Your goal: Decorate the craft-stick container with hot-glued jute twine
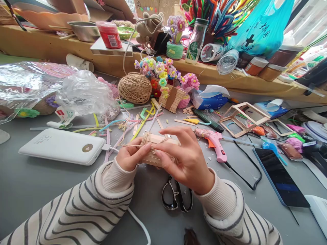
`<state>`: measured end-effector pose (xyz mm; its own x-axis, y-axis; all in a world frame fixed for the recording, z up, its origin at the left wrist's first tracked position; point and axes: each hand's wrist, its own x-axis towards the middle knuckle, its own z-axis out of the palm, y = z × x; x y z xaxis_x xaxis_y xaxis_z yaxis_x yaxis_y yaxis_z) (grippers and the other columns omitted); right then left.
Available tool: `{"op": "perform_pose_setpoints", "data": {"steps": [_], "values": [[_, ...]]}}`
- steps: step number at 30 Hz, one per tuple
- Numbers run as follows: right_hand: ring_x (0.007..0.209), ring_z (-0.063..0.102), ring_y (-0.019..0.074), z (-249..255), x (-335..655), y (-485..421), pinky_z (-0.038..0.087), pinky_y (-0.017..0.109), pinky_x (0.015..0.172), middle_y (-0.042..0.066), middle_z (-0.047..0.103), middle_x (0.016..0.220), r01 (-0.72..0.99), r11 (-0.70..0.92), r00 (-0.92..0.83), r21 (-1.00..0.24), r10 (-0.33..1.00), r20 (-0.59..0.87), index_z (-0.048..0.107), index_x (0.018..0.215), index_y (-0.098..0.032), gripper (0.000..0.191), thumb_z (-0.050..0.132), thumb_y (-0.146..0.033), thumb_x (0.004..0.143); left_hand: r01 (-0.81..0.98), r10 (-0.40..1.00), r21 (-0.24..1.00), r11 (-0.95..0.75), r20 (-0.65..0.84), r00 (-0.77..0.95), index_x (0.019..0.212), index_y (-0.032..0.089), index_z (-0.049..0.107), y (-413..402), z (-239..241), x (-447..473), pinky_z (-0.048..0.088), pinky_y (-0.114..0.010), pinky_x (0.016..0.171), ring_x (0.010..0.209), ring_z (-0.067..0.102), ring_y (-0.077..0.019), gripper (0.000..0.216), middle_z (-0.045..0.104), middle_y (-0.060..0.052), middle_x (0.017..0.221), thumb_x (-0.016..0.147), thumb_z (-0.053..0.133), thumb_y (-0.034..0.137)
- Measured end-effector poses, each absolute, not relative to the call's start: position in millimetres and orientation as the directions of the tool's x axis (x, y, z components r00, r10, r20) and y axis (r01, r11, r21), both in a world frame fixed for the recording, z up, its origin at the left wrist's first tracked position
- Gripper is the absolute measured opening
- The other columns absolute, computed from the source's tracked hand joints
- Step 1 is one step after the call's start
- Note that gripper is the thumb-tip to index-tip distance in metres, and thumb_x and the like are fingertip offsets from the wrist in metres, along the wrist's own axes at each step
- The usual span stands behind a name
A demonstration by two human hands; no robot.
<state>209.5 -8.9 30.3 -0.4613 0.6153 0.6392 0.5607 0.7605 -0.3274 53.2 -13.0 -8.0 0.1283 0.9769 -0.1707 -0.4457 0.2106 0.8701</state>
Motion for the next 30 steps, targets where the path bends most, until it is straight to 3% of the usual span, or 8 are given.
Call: {"op": "perform_pose_setpoints", "data": {"steps": [8,18,30], "values": [[0.100,0.046,0.0239,18,211,-12,0.042,0.046,0.088,0.012,0.059,0.108,0.574,0.814,-0.548,-0.087,0.460,0.698,0.066,0.094,-0.015,0.022,0.055,-0.022,0.077,-0.439,0.984,0.880,0.178,-0.155,0.088,0.081,0.015,0.064,-13,-9,53,0.047,-0.018,0.059,0.063,0.062,-0.0115,0.030,0.069,0.001,0.069,0.059,0.073,0.033],[0.098,0.049,0.0225,13,211,-13,0.042,0.048,0.089,0.012,0.062,0.107,0.617,0.787,-0.554,-0.004,0.438,0.708,0.065,0.096,-0.016,0.023,0.056,-0.026,0.078,-0.397,0.988,0.907,0.144,-0.106,0.116,0.084,0.013,0.064,-11,-11,50,0.047,-0.023,0.063,0.067,0.063,-0.0163,0.031,0.069,-0.004,0.072,0.063,0.068,0.036],[0.098,0.050,0.0219,15,211,-12,0.041,0.048,0.090,0.009,0.062,0.109,0.643,0.766,-0.536,0.009,0.442,0.719,0.064,0.097,-0.021,0.022,0.055,-0.029,0.078,-0.453,0.994,0.884,0.111,-0.088,0.071,0.081,0.014,0.065,-14,-11,53,0.048,-0.018,0.059,0.063,0.062,-0.0120,0.023,0.069,-0.001,0.068,0.064,0.069,0.030]]}}
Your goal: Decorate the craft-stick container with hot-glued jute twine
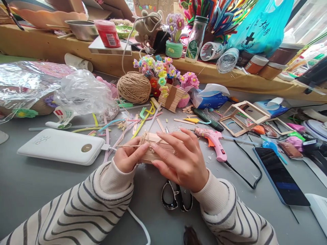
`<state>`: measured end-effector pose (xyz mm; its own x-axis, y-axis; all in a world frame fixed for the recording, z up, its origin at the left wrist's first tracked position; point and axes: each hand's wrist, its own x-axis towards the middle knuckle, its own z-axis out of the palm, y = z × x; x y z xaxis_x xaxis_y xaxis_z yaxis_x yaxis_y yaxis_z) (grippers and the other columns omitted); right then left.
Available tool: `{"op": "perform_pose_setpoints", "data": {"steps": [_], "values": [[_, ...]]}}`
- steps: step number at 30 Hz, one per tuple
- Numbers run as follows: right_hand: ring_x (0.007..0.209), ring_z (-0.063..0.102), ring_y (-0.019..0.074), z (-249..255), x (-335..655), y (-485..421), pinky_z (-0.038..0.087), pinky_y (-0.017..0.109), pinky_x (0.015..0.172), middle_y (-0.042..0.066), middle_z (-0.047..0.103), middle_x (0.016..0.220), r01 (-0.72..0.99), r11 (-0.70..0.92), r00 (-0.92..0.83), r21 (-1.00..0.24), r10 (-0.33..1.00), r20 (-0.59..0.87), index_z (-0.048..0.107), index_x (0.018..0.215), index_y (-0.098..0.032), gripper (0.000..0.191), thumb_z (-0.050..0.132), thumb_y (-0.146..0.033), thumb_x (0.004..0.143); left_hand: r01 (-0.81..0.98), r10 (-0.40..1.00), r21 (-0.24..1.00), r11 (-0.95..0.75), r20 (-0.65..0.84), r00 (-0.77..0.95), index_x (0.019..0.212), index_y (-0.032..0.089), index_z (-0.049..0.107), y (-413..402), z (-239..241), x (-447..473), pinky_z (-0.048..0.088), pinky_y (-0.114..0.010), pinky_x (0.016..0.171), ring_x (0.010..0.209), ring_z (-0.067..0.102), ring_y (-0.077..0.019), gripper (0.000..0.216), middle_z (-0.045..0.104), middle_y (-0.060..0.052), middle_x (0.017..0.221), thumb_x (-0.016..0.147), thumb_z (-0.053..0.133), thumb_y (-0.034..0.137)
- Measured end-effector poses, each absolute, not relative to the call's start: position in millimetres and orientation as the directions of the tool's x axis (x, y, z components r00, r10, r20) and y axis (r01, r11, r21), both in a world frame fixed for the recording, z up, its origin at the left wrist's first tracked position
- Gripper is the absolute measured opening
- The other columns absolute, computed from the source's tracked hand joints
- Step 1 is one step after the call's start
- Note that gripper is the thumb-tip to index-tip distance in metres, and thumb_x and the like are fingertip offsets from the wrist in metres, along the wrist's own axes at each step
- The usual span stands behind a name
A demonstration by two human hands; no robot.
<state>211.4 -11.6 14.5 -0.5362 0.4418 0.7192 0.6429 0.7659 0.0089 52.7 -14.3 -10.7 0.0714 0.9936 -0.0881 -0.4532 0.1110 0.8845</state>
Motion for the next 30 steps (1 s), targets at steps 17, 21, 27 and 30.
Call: {"op": "perform_pose_setpoints", "data": {"steps": [17,21,27,30], "values": [[0.101,0.053,0.0231,-10,262,-20,0.038,0.040,0.091,0.011,0.060,0.107,0.934,0.325,-0.114,-0.150,0.668,0.735,0.059,0.105,-0.016,0.029,0.052,-0.028,0.080,-0.292,0.992,0.954,-0.061,0.026,-0.122,0.089,0.015,0.060,-23,-7,55,0.052,-0.026,0.066,0.073,0.065,-0.0188,0.025,0.070,-0.004,0.079,0.069,0.063,0.030],[0.097,0.053,0.0310,-31,308,-17,0.040,0.044,0.080,0.018,0.060,0.097,0.988,-0.108,0.151,-0.110,0.821,0.551,0.059,0.102,-0.007,0.052,0.042,-0.051,0.080,-0.308,0.995,0.950,-0.040,0.009,-0.104,0.088,0.015,0.060,-21,-6,55,0.052,-0.025,0.067,0.075,0.065,-0.0192,0.026,0.070,-0.003,0.077,0.068,0.064,0.032],[0.083,0.055,0.0297,-41,322,1,0.041,0.039,0.071,0.016,0.059,0.081,0.972,-0.233,0.236,-0.040,0.944,0.232,0.061,0.087,-0.009,0.058,0.040,-0.062,0.075,-0.346,0.995,0.937,0.035,-0.065,-0.076,0.088,0.014,0.060,-13,-11,51,0.050,-0.024,0.064,0.068,0.064,-0.0169,0.031,0.068,-0.001,0.069,0.065,0.067,0.034],[0.073,0.055,0.0264,-37,315,11,0.040,0.035,0.064,0.013,0.059,0.075,0.975,-0.211,0.219,-0.063,0.956,0.195,0.060,0.081,-0.011,0.055,0.044,-0.063,0.072,-0.360,0.993,0.932,0.042,-0.077,-0.085,0.087,0.014,0.060,-11,-13,50,0.050,-0.025,0.065,0.068,0.064,-0.0172,0.034,0.068,-0.002,0.070,0.063,0.068,0.036]]}}
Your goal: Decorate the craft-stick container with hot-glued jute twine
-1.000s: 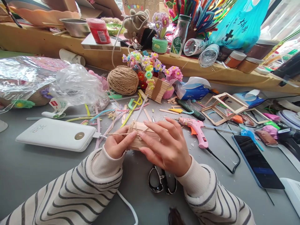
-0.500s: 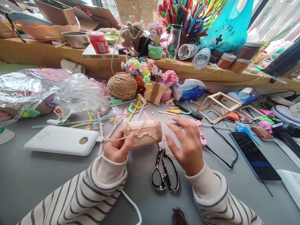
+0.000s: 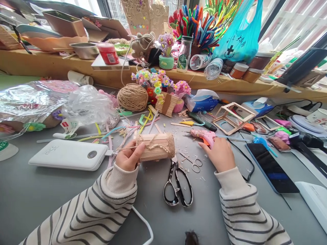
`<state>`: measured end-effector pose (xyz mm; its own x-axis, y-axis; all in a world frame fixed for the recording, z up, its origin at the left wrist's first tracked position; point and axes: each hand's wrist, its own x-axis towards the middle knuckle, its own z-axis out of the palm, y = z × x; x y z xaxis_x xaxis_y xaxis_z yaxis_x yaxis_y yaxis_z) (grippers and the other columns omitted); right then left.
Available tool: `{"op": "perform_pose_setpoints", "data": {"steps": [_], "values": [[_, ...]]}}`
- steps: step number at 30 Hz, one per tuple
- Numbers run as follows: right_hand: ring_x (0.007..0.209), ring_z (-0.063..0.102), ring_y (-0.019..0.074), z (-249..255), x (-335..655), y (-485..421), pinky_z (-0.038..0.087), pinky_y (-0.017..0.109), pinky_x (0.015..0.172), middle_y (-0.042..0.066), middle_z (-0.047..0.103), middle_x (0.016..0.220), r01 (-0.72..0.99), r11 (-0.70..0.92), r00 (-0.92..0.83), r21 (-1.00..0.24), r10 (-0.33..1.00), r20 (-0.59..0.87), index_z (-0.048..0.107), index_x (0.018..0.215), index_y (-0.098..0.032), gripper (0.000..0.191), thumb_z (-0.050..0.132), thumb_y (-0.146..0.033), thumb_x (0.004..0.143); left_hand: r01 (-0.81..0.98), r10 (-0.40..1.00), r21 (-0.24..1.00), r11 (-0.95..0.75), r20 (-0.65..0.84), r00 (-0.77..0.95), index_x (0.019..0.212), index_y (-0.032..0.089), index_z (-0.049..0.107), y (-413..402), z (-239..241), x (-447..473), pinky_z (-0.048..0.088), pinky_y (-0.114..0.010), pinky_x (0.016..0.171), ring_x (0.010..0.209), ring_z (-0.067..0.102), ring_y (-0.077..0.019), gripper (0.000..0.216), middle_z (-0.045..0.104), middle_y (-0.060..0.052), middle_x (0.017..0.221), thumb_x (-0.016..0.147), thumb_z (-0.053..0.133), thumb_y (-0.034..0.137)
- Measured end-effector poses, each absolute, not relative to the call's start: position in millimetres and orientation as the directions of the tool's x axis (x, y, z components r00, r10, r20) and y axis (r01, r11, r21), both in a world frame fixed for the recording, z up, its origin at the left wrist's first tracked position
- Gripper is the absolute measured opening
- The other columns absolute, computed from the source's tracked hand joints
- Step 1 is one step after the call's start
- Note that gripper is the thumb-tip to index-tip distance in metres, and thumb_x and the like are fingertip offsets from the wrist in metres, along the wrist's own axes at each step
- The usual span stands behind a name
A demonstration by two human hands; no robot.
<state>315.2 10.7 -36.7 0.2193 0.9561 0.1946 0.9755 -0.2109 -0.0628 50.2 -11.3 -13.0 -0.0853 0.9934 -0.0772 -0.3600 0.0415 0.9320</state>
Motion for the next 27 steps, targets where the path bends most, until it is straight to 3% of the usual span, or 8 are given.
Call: {"op": "perform_pose_setpoints", "data": {"steps": [8,15,19,27], "values": [[0.060,0.053,0.0227,-32,313,22,0.035,0.031,0.052,0.011,0.059,0.067,0.940,-0.298,0.325,-0.167,0.931,0.167,0.059,0.073,-0.013,0.038,0.047,-0.049,0.069,-0.359,0.995,0.932,0.051,-0.078,-0.061,0.087,0.014,0.059,-12,-11,50,0.050,-0.026,0.067,0.072,0.065,-0.0190,0.037,0.069,-0.003,0.069,0.062,0.069,0.039],[0.066,0.054,0.0227,-14,306,9,0.039,0.033,0.057,0.013,0.062,0.084,0.881,-0.348,0.443,-0.320,0.845,0.301,0.055,0.096,-0.012,0.055,0.046,-0.055,0.064,-0.359,0.994,0.932,0.041,-0.073,-0.077,0.088,0.014,0.060,-12,-11,50,0.049,-0.025,0.068,0.073,0.065,-0.0191,0.039,0.069,-0.003,0.071,0.061,0.070,0.039],[0.057,0.051,0.0183,-1,282,-7,0.039,0.031,0.054,0.008,0.061,0.074,0.843,-0.208,0.422,-0.496,0.828,0.369,0.057,0.087,-0.016,0.054,0.052,-0.061,0.059,-0.381,0.994,0.921,0.076,-0.101,-0.046,0.088,0.015,0.059,-11,-10,49,0.050,-0.028,0.065,0.073,0.065,-0.0212,0.036,0.069,-0.002,0.070,0.062,0.069,0.038],[0.050,0.045,0.0133,10,246,-28,0.038,0.027,0.050,0.002,0.054,0.062,0.861,-0.056,0.333,-0.506,0.814,0.475,0.058,0.084,-0.016,0.049,0.050,-0.061,0.066,-0.428,0.997,0.901,0.074,-0.073,0.020,0.088,0.018,0.058,-9,-15,48,0.049,-0.031,0.074,0.081,0.064,-0.0224,0.030,0.069,-0.003,0.079,0.067,0.062,0.040]]}}
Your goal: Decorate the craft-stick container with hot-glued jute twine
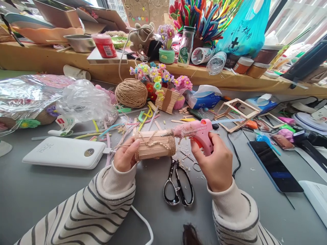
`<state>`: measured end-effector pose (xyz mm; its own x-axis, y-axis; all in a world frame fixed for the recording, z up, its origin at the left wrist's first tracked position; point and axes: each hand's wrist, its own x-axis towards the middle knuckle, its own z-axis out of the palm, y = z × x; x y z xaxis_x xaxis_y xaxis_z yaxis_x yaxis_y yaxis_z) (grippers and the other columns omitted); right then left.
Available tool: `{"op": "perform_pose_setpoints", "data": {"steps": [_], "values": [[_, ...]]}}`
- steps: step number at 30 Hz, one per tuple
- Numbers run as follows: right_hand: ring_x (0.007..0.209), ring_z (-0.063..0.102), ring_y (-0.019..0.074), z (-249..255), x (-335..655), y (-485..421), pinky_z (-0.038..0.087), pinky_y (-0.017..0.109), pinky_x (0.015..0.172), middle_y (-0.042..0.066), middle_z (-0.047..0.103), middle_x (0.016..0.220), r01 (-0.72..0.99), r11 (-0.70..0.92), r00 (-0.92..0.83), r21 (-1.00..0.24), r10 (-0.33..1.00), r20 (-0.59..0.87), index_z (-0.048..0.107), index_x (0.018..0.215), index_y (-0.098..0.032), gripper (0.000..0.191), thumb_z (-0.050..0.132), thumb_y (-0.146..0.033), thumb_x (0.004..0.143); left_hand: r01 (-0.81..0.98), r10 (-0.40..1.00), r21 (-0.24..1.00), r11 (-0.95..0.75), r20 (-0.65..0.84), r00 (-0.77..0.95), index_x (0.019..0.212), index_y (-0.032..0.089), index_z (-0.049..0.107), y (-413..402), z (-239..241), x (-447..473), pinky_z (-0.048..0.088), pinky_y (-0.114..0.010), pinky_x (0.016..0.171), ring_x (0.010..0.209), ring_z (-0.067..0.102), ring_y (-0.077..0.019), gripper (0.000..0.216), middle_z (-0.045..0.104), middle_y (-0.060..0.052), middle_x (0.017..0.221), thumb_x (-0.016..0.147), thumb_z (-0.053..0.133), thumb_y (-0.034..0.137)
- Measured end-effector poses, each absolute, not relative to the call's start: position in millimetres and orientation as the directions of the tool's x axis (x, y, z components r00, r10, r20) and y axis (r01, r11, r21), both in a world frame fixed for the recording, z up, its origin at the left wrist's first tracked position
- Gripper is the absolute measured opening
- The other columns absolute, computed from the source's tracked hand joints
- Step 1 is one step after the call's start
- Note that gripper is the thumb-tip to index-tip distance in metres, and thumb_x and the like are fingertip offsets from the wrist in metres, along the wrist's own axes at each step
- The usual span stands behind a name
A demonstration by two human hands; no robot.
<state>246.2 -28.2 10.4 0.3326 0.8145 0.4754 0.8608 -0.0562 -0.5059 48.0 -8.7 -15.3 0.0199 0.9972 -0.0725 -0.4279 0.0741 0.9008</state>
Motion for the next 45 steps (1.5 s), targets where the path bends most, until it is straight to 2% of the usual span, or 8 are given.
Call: {"op": "perform_pose_setpoints", "data": {"steps": [5,14,21,25,30,35,41,45], "values": [[0.050,0.043,0.0130,6,241,-33,0.037,0.027,0.050,0.002,0.052,0.062,0.885,-0.024,0.308,-0.465,0.779,0.546,0.057,0.083,-0.016,0.045,0.051,-0.058,0.068,-0.440,0.996,0.893,0.090,-0.078,0.047,0.091,0.019,0.056,-10,-14,49,0.050,-0.030,0.067,0.077,0.065,-0.0225,0.033,0.069,-0.002,0.074,0.064,0.064,0.037],[0.051,0.045,0.0138,-1,241,-31,0.038,0.028,0.049,0.004,0.055,0.064,0.894,0.015,0.267,-0.449,0.787,0.557,0.057,0.085,-0.013,0.048,0.052,-0.057,0.068,-0.336,0.998,0.942,-0.007,-0.016,-0.067,0.085,0.017,0.059,-7,-19,49,0.048,-0.027,0.071,0.076,0.062,-0.0192,0.030,0.067,-0.001,0.071,0.068,0.061,0.042],[0.055,0.049,0.0143,0,233,-33,0.041,0.028,0.052,0.004,0.056,0.068,0.930,0.102,0.185,-0.354,0.703,0.687,0.053,0.086,-0.015,0.037,0.055,-0.050,0.071,-0.344,0.997,0.939,0.029,-0.054,-0.063,0.070,0.019,0.055,-7,-24,49,0.042,-0.022,0.051,0.051,0.051,-0.0113,0.024,0.055,0.004,0.054,0.072,0.058,0.043],[0.053,0.049,0.0119,1,228,-34,0.041,0.025,0.050,-0.001,0.053,0.064,0.960,0.149,0.099,-0.236,0.608,0.787,0.051,0.084,-0.016,0.031,0.061,-0.041,0.069,-0.315,0.992,0.949,-0.011,-0.029,-0.121,0.071,0.019,0.056,-8,-24,51,0.042,-0.022,0.052,0.054,0.052,-0.0116,0.027,0.055,0.003,0.056,0.072,0.056,0.046],[0.059,0.053,0.0148,0,225,-35,0.043,0.026,0.050,0.003,0.055,0.069,0.979,0.179,-0.014,-0.100,0.547,0.837,0.050,0.088,-0.016,0.031,0.064,-0.035,0.068,-0.308,0.992,0.952,0.001,-0.040,-0.122,0.068,0.019,0.055,-9,-23,53,0.042,-0.022,0.052,0.051,0.052,-0.0110,0.029,0.056,0.003,0.055,0.072,0.056,0.047],[0.058,0.053,0.0145,-1,225,-35,0.043,0.026,0.051,0.003,0.055,0.070,0.982,0.183,-0.068,-0.035,0.526,0.848,0.049,0.089,-0.016,0.032,0.065,-0.033,0.068,-0.344,0.993,0.939,-0.005,-0.035,-0.109,0.070,0.018,0.057,-10,-20,53,0.045,-0.022,0.059,0.060,0.057,-0.0133,0.030,0.060,0.002,0.060,0.071,0.058,0.047],[0.055,0.051,0.0113,0,225,-35,0.044,0.023,0.053,0.002,0.054,0.066,0.983,0.183,-0.084,-0.014,0.517,0.852,0.050,0.086,-0.013,0.032,0.067,-0.032,0.067,-0.331,0.994,0.944,0.008,-0.044,-0.100,0.069,0.018,0.054,-10,-23,53,0.041,-0.021,0.053,0.054,0.051,-0.0109,0.032,0.055,0.003,0.056,0.070,0.057,0.050],[0.058,0.053,0.0128,1,225,-36,0.044,0.023,0.055,0.004,0.055,0.067,0.983,0.184,-0.094,-0.007,0.533,0.841,0.051,0.084,-0.012,0.031,0.068,-0.031,0.067,-0.293,0.994,0.956,0.014,-0.046,-0.102,0.072,0.019,0.056,-10,-24,52,0.040,-0.021,0.054,0.055,0.050,-0.0111,0.032,0.054,0.003,0.058,0.072,0.055,0.050]]}}
